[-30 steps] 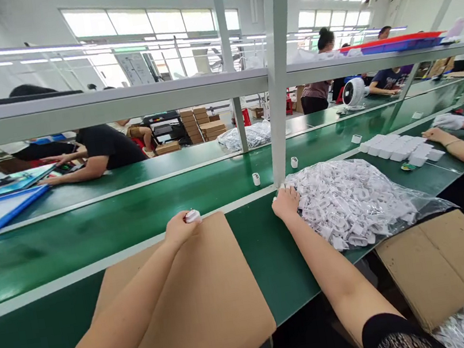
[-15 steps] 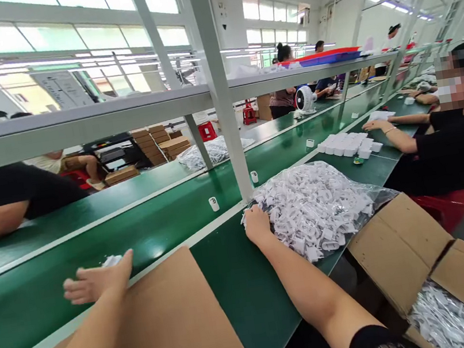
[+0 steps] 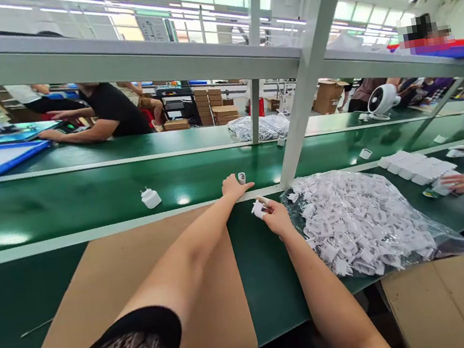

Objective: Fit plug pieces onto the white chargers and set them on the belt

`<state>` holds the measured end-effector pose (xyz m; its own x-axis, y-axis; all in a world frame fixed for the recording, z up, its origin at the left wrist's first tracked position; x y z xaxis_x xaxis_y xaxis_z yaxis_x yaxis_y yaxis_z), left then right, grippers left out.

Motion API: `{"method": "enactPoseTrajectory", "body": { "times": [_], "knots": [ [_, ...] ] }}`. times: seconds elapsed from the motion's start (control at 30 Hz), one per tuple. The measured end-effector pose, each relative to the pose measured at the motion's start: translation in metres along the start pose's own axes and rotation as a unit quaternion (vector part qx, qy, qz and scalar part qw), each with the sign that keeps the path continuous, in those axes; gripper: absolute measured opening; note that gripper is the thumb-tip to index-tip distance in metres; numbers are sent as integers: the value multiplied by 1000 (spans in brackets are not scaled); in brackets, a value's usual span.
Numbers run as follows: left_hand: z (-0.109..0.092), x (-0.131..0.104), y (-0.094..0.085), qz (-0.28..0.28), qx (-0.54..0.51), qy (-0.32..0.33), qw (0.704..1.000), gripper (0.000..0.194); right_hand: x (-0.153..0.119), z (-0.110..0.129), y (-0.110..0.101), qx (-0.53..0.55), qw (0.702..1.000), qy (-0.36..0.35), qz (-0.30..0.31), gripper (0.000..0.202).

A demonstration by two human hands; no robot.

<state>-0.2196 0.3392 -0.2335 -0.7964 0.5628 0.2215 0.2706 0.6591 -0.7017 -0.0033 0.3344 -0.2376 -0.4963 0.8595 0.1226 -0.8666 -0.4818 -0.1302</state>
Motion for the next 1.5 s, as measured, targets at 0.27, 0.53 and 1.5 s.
{"method": "enactPoseTrajectory", "body": {
  "times": [0.27, 0.53, 1.5],
  "knots": [
    [19, -16, -41, 26, -55, 36, 998, 26, -7, 18, 6, 161, 985, 51, 22, 46],
    [46, -161, -138, 93, -117, 228, 962, 33, -38, 43, 37, 191, 969, 72, 141, 51],
    [80, -195, -127, 57, -191, 193, 961, 26, -95, 84, 83, -234, 853, -441, 152, 32]
  ]
}}
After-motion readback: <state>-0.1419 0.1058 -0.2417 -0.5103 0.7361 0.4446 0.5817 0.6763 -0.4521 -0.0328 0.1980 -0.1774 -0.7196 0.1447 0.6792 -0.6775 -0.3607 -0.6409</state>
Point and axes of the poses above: each hand's wrist, its own x-axis towards the middle knuckle, its own y-axis out of the palm, z = x × y, the point moved 7 cm from there along x, towards the middle knuckle, and after that the axes turned 12 degrees about -z, right-handed, at the moved point
